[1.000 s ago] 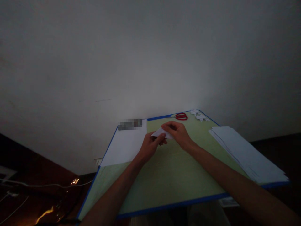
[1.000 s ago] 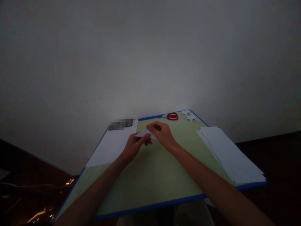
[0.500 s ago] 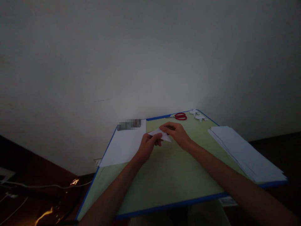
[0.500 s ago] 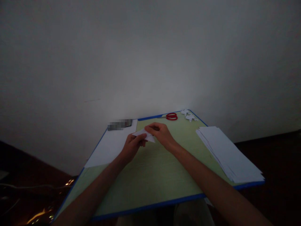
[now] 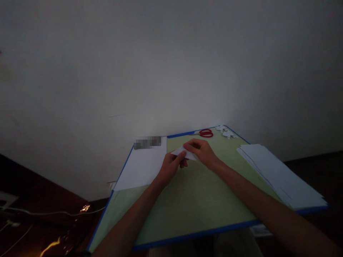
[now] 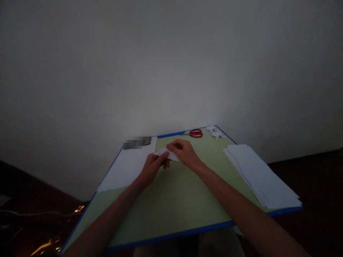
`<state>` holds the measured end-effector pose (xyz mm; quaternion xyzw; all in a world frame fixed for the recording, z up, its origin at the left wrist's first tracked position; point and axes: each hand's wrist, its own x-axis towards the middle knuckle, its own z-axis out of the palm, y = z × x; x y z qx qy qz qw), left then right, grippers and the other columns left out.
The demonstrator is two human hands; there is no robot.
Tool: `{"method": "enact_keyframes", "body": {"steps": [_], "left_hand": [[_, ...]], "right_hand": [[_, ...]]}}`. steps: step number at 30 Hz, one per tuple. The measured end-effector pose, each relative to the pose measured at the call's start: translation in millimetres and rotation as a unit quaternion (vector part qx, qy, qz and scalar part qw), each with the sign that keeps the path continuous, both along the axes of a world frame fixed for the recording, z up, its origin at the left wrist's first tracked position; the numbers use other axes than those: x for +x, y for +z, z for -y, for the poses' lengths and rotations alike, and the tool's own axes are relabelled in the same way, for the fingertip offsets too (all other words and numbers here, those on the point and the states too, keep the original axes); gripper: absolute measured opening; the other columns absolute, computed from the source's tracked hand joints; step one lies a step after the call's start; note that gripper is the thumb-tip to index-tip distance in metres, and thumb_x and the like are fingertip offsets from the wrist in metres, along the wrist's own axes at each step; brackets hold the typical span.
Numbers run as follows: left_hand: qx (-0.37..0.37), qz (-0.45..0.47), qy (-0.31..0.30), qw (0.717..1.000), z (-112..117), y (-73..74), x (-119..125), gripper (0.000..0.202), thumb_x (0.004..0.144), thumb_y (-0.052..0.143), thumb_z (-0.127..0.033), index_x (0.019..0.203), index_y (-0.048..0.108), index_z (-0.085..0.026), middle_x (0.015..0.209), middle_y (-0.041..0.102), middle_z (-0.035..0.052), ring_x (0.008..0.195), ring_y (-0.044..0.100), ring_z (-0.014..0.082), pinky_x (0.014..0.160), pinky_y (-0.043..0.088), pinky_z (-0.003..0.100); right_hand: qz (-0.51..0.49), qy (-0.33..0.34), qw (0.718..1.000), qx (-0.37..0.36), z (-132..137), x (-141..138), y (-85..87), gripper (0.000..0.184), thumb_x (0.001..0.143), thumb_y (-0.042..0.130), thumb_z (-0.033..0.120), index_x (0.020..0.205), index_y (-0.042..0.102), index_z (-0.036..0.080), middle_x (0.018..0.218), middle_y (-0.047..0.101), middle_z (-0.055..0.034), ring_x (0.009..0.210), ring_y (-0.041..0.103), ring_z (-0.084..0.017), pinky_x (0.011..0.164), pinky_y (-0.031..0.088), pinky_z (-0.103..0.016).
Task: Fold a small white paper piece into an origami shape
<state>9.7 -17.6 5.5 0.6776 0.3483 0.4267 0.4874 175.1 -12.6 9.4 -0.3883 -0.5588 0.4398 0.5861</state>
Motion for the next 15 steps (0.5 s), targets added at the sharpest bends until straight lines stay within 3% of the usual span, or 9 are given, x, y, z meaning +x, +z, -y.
{"method": "enact_keyframes", "body": {"steps": [3,8,15], "left_hand": [[0.0,-0.004,0.024,1.0,-3,-2.5,0,0.052,0.09,0.057,-0.054,0.058,0.064,-0.014,0.055,0.06,0.0046,0.054,0.051,0.0132,0.057,0.04,0.027],[0.029,0.013,0.074,0.997,-8,-2.5,-3,0.035,0.085,0.067,-0.049,0.074,0.067,-0.015,0.062,0.06,0.0009,0.055,0.051,0.0122,0.055,0.038,0.025],[0.051,0.048,0.055,0.996,-8,0.6,-5,0.026,0.084,0.068,-0.036,0.068,0.064,-0.016,0.063,0.057,-0.0011,0.061,0.049,0.0115,0.059,0.039,0.024]], "right_hand": [[0.012,-0.002,1.0,0.011,-3,0,-4.5,0.032,0.072,0.076,0.049,0.073,0.068,0.019,0.068,0.068,-0.0015,0.061,0.058,-0.016,0.059,0.043,-0.03],[0.032,-0.018,0.999,0.031,-4,0,-7.3,0.029,0.073,0.075,0.047,0.073,0.068,0.019,0.068,0.067,-0.0014,0.062,0.057,-0.016,0.061,0.043,-0.029],[0.061,-0.017,0.998,0.031,-6,-1,-12.1,0.029,0.076,0.073,0.046,0.075,0.067,0.018,0.069,0.066,-0.0011,0.062,0.056,-0.015,0.059,0.043,-0.029]]}}
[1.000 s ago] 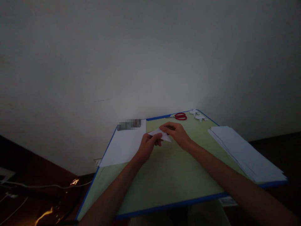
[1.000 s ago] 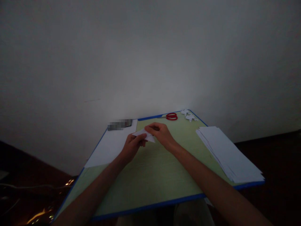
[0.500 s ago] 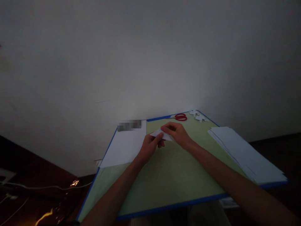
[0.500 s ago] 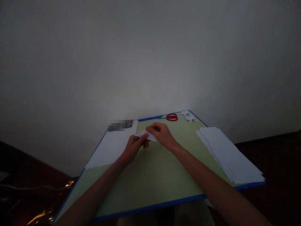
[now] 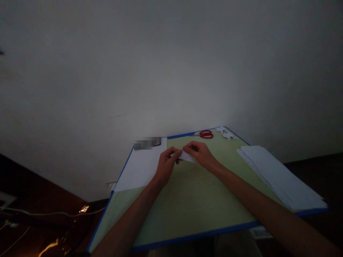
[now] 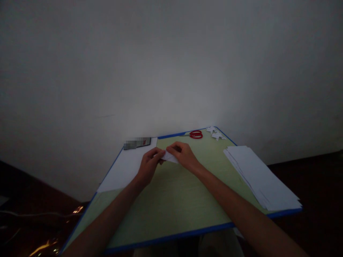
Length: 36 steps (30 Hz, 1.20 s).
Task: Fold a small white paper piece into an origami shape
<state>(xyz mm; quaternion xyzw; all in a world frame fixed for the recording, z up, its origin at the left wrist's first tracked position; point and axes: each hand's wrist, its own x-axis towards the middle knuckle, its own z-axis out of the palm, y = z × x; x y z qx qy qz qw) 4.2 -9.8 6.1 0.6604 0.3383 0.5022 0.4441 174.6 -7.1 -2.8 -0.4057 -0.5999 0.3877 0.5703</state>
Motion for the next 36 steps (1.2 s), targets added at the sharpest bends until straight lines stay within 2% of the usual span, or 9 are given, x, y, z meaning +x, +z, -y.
{"method": "enact_keyframes", "body": {"steps": [7,11,14,18,22,29,32,36], "left_hand": [[-0.013,0.012,0.021,1.0,1,1.4,2,0.026,0.082,0.068,-0.034,0.063,0.059,-0.017,0.058,0.052,-0.0034,0.057,0.046,0.0104,0.055,0.034,0.024],[-0.007,0.002,0.022,1.0,1,0.0,2,0.027,0.084,0.067,-0.038,0.069,0.061,-0.016,0.06,0.054,-0.0026,0.058,0.048,0.0105,0.055,0.036,0.023],[-0.01,-0.004,0.043,0.999,-1,-3.7,3,0.029,0.086,0.066,-0.044,0.077,0.064,-0.016,0.064,0.058,-0.0012,0.057,0.05,0.0106,0.054,0.038,0.024],[-0.025,0.023,0.075,0.997,-5,-8.4,3,0.033,0.085,0.066,-0.048,0.08,0.064,-0.015,0.068,0.061,0.0005,0.056,0.052,0.0104,0.054,0.04,0.024],[-0.053,0.041,0.057,0.996,-6,-8.4,4,0.036,0.082,0.069,-0.051,0.084,0.066,-0.015,0.071,0.064,0.0017,0.056,0.054,0.0102,0.054,0.043,0.024],[-0.058,0.054,0.05,0.996,-5,-6.7,3,0.04,0.077,0.075,-0.047,0.1,0.068,-0.015,0.083,0.07,0.0045,0.061,0.06,0.0117,0.06,0.049,0.026],[-0.077,0.068,0.047,0.994,-8,-9.2,3,0.042,0.074,0.079,-0.045,0.101,0.07,-0.014,0.087,0.071,0.0058,0.065,0.062,0.0122,0.064,0.051,0.027],[-0.123,0.083,0.029,0.989,-10,-12.7,3,0.04,0.071,0.081,-0.045,0.091,0.071,-0.012,0.079,0.069,0.0054,0.065,0.059,0.0112,0.065,0.05,0.026]], "right_hand": [[0.024,0.004,1.0,0.006,0,-1,-1.7,0.028,0.078,0.071,0.045,0.076,0.069,0.017,0.071,0.068,-0.002,0.067,0.058,-0.016,0.063,0.045,-0.029],[0.016,0.006,1.0,-0.007,1,-1,1.0,0.031,0.078,0.071,0.048,0.079,0.07,0.018,0.074,0.07,-0.0026,0.069,0.06,-0.016,0.065,0.047,-0.029],[-0.011,0.011,1.0,-0.009,0,-1,1.2,0.032,0.078,0.072,0.048,0.089,0.072,0.018,0.085,0.074,-0.0046,0.076,0.065,-0.018,0.072,0.05,-0.031],[-0.046,0.035,0.998,-0.009,-3,-1,-2.9,0.04,0.071,0.08,0.041,0.103,0.071,0.019,0.095,0.076,-0.0068,0.084,0.07,-0.02,0.081,0.053,-0.035],[-0.043,0.045,0.998,-0.016,-5,-1,-5.9,0.033,0.073,0.078,0.039,0.098,0.072,0.018,0.092,0.077,-0.0069,0.084,0.07,-0.02,0.082,0.054,-0.036],[-0.02,0.026,0.999,-0.002,-6,3,-4.9,0.031,0.078,0.072,0.041,0.098,0.074,0.018,0.085,0.075,-0.0048,0.078,0.067,-0.018,0.077,0.054,-0.034],[-0.024,0.022,0.999,-0.003,-5,3,-4.9,0.031,0.077,0.074,0.041,0.097,0.074,0.018,0.086,0.075,-0.0053,0.078,0.068,-0.019,0.078,0.054,-0.035],[-0.055,0.025,0.998,-0.015,-4,2,-4.5,0.031,0.073,0.078,0.04,0.095,0.074,0.018,0.09,0.076,-0.0062,0.082,0.07,-0.02,0.083,0.054,-0.037]]}}
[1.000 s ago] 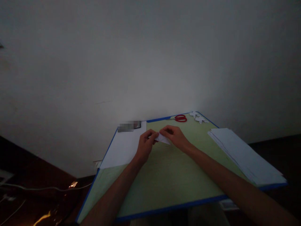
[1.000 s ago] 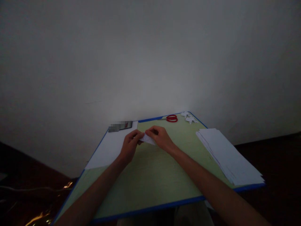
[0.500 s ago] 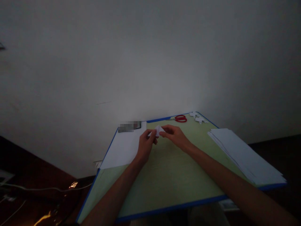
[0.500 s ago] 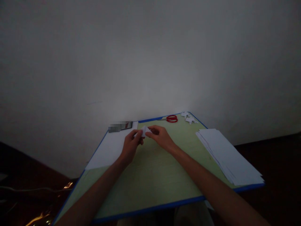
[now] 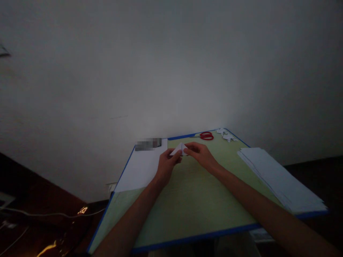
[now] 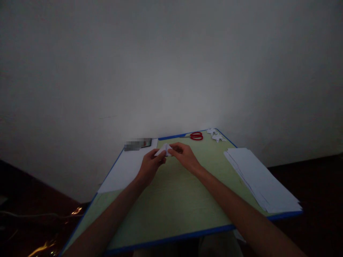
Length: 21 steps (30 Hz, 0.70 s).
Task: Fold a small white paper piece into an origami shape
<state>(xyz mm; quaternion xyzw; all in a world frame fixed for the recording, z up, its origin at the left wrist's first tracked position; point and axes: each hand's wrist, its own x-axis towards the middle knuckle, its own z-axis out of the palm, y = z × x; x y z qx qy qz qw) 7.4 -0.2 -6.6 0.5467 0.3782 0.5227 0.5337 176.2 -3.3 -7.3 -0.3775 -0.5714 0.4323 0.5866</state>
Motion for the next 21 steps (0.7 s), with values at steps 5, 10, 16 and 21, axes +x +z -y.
{"method": "enact_keyframes", "body": {"steps": [5,10,16,21], "left_hand": [[-0.004,0.02,-0.011,1.0,1.0,0.5,0.0,0.037,0.071,0.082,-0.044,0.084,0.07,-0.011,0.076,0.068,0.0047,0.065,0.058,0.0105,0.066,0.049,0.025],[-0.005,0.026,-0.005,1.0,3.0,3.4,0.6,0.037,0.069,0.083,-0.044,0.081,0.07,-0.012,0.071,0.067,0.0037,0.064,0.058,0.0113,0.066,0.048,0.026],[-0.038,0.016,-0.031,0.999,3.7,2.2,0.7,0.037,0.069,0.085,-0.04,0.089,0.074,-0.011,0.078,0.071,0.0076,0.068,0.062,0.0136,0.069,0.05,0.028],[-0.042,-0.008,-0.036,0.998,4.5,3.1,-0.2,0.034,0.071,0.082,-0.039,0.09,0.075,-0.012,0.078,0.072,0.0089,0.068,0.063,0.0151,0.066,0.05,0.029]], "right_hand": [[-0.029,0.003,0.999,-0.019,2.0,-0.5,3.0,0.035,0.068,0.083,0.043,0.09,0.073,0.018,0.086,0.076,-0.0056,0.08,0.071,-0.02,0.084,0.055,-0.038],[-0.026,0.01,0.999,-0.033,4.7,-2.1,5.6,0.038,0.063,0.086,0.041,0.089,0.072,0.017,0.088,0.077,-0.0064,0.082,0.071,-0.021,0.085,0.055,-0.038],[-0.021,-0.016,0.999,-0.022,1.6,-1.1,4.0,0.032,0.066,0.082,0.038,0.089,0.073,0.017,0.09,0.077,-0.0069,0.083,0.071,-0.02,0.085,0.054,-0.038],[-0.008,-0.017,1.0,-0.021,0.1,-0.9,4.3,0.03,0.068,0.08,0.038,0.089,0.074,0.017,0.089,0.077,-0.0068,0.082,0.071,-0.02,0.084,0.055,-0.038]]}}
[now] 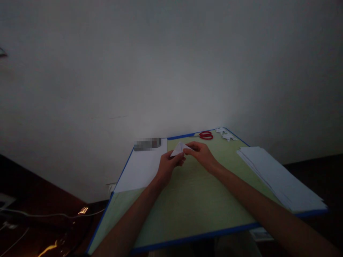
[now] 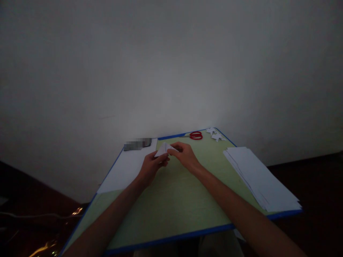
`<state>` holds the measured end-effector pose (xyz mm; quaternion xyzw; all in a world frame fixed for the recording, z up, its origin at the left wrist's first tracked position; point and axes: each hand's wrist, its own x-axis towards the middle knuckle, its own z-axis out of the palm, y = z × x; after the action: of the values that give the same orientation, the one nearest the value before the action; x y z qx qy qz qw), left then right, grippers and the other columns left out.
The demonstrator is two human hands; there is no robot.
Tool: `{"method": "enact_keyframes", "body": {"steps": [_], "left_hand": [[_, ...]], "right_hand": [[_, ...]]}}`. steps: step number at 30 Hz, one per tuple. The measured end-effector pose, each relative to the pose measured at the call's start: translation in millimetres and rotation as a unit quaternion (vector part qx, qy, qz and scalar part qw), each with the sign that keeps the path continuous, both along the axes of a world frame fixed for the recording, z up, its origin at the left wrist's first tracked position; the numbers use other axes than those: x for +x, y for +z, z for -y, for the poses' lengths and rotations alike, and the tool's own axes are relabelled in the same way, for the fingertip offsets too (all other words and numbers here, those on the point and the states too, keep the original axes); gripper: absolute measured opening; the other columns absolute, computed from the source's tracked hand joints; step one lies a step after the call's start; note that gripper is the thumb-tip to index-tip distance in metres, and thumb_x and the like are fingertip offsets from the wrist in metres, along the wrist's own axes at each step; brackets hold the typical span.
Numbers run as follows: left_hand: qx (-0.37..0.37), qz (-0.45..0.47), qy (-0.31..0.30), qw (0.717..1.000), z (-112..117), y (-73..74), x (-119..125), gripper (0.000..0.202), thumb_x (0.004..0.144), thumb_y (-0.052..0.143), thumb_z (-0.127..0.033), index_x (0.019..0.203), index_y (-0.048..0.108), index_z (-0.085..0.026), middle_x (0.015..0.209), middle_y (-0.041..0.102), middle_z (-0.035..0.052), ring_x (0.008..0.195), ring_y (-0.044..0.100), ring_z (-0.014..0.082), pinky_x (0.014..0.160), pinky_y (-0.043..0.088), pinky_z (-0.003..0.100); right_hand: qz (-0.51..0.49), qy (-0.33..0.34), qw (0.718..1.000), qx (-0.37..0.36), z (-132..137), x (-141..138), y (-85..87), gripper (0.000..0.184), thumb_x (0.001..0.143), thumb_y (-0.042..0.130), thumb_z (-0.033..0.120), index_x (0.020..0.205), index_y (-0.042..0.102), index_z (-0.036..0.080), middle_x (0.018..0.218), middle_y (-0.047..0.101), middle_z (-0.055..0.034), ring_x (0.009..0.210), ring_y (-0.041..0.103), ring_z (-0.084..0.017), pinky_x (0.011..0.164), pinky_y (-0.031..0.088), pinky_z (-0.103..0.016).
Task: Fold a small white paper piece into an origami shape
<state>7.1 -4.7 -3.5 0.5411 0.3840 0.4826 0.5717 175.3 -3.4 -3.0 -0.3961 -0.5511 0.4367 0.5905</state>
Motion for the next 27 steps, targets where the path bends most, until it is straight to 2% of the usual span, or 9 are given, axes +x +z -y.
{"method": "enact_keyframes", "body": {"steps": [5,13,27], "left_hand": [[-0.006,0.003,0.005,1.0,1.0,2.6,0.6,0.032,0.069,0.082,-0.035,0.088,0.074,-0.011,0.077,0.071,0.0081,0.065,0.061,0.0142,0.064,0.049,0.028],[0.025,0.002,0.011,1.0,-3.5,-1.3,-0.6,0.027,0.069,0.08,-0.032,0.085,0.072,-0.012,0.069,0.068,0.005,0.061,0.057,0.013,0.06,0.044,0.027],[0.029,-0.024,0.003,0.999,-1.1,2.1,-0.2,0.024,0.071,0.077,-0.032,0.083,0.071,-0.012,0.066,0.066,0.004,0.058,0.055,0.0123,0.058,0.042,0.026]], "right_hand": [[-0.003,0.009,1.0,-0.004,2.2,-1.1,1.7,0.03,0.067,0.082,0.039,0.086,0.074,0.017,0.087,0.077,-0.006,0.08,0.07,-0.019,0.083,0.054,-0.036],[0.018,-0.012,1.0,-0.019,1.7,-0.2,1.5,0.032,0.069,0.078,0.047,0.077,0.071,0.017,0.073,0.071,-0.0028,0.068,0.065,-0.017,0.069,0.052,-0.032],[0.012,-0.025,1.0,0.0,-0.7,0.8,0.8,0.021,0.072,0.074,0.039,0.069,0.064,0.019,0.065,0.062,0.0018,0.065,0.056,-0.015,0.064,0.044,-0.029]]}}
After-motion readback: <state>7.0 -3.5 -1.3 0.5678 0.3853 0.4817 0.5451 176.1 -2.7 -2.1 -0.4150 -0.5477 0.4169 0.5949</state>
